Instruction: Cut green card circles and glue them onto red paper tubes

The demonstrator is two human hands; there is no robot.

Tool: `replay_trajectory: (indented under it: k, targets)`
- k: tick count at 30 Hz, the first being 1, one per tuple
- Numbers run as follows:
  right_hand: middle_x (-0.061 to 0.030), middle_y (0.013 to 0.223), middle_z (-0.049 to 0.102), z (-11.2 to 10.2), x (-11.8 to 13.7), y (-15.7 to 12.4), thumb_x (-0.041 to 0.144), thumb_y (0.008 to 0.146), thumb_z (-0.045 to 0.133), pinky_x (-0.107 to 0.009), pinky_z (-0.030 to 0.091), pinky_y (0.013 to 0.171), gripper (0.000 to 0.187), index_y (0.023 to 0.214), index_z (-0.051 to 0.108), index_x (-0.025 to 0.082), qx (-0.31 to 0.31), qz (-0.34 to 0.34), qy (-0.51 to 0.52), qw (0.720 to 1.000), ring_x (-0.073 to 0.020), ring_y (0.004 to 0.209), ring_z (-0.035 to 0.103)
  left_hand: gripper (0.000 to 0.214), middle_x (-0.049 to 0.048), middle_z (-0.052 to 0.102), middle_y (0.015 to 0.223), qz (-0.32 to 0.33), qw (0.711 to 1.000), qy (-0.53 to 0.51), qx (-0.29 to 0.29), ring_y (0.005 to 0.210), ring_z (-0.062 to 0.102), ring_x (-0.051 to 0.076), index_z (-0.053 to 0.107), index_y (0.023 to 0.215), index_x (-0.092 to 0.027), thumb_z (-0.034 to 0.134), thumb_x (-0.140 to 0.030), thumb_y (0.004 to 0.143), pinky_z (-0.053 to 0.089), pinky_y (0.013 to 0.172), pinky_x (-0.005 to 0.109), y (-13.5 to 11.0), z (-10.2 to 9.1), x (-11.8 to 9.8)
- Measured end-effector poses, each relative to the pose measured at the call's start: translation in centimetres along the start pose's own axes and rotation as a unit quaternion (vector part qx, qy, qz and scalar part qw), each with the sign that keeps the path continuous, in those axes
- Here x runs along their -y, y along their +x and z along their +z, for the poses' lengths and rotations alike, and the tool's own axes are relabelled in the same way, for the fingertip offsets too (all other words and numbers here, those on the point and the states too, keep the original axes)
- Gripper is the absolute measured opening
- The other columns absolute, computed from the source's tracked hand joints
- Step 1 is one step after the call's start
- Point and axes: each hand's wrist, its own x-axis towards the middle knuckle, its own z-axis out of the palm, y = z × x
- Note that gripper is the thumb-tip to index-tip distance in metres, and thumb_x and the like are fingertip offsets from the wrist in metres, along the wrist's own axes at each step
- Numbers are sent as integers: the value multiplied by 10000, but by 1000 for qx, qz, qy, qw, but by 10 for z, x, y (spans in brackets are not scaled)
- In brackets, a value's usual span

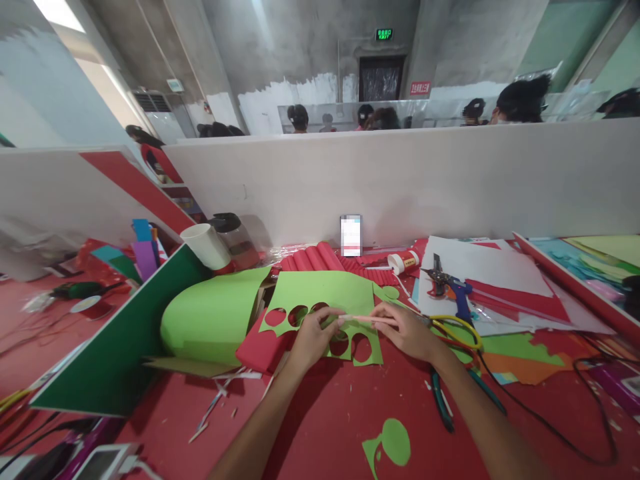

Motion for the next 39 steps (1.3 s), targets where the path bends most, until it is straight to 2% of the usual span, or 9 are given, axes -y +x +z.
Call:
replay_trajectory:
  k: [13,18,21,26,29,34,37,39]
  targets:
    - [-58,1047,731,3,5,0,308,992,535,-348,543,852,159,1104,632,252,28,-8,-14,999,-232,955,692,255,64,755,879,22,998,50,4,801,704,223,765,929,-180,698,-396,813,557,697,299,-2,0,-6]
    - [-65,1032,743,8,9,-1,340,987,539,-313,527,770,215,1156,639,252,32,0,-28,999,-230,906,696,243,63,761,906,34,997,62,15,833,698,221,775,952,-182,674,-374,841,557,729,304,-4,1,-8]
    - [-44,975,747,13,15,0,390,983,561,-278,493,700,243,1171,636,256,44,16,-36,998,-212,842,695,205,66,768,948,42,996,70,28,895,700,228,786,948,-193,679,-330,840,551,800,315,-6,3,-9]
    - [5,823,725,24,23,2,503,982,559,-243,378,598,281,981,658,240,31,12,-80,996,-163,695,628,192,70,771,1003,87,988,103,69,974,695,225,798,992,-218,665,-270,864,523,889,316,-9,8,-10]
    - [26,737,679,27,23,2,484,977,566,-237,322,551,271,919,643,231,22,11,-103,994,-139,615,566,204,73,773,1009,103,985,111,77,968,695,225,796,1009,-220,650,-297,889,522,892,320,-10,8,-10]
    - [33,673,605,23,21,0,398,988,530,-245,323,539,196,926,624,238,13,-3,-122,992,-146,581,540,224,76,761,960,113,985,120,42,945,690,235,786,967,-214,616,-349,914,525,885,344,-8,4,-11]
    - [18,678,629,18,19,0,399,1004,490,-266,372,549,233,1103,642,253,-1,-9,-119,993,-175,580,565,181,73,742,950,114,987,114,2,938,683,232,770,935,-214,628,-314,889,526,884,345,-6,0,-9]
    - [-25,830,718,15,16,0,390,1024,446,-292,454,641,309,1244,628,270,-11,-23,-111,994,-208,704,645,187,79,727,1003,120,987,105,-21,980,677,234,763,981,-214,634,-303,880,518,908,348,-4,-3,-7]
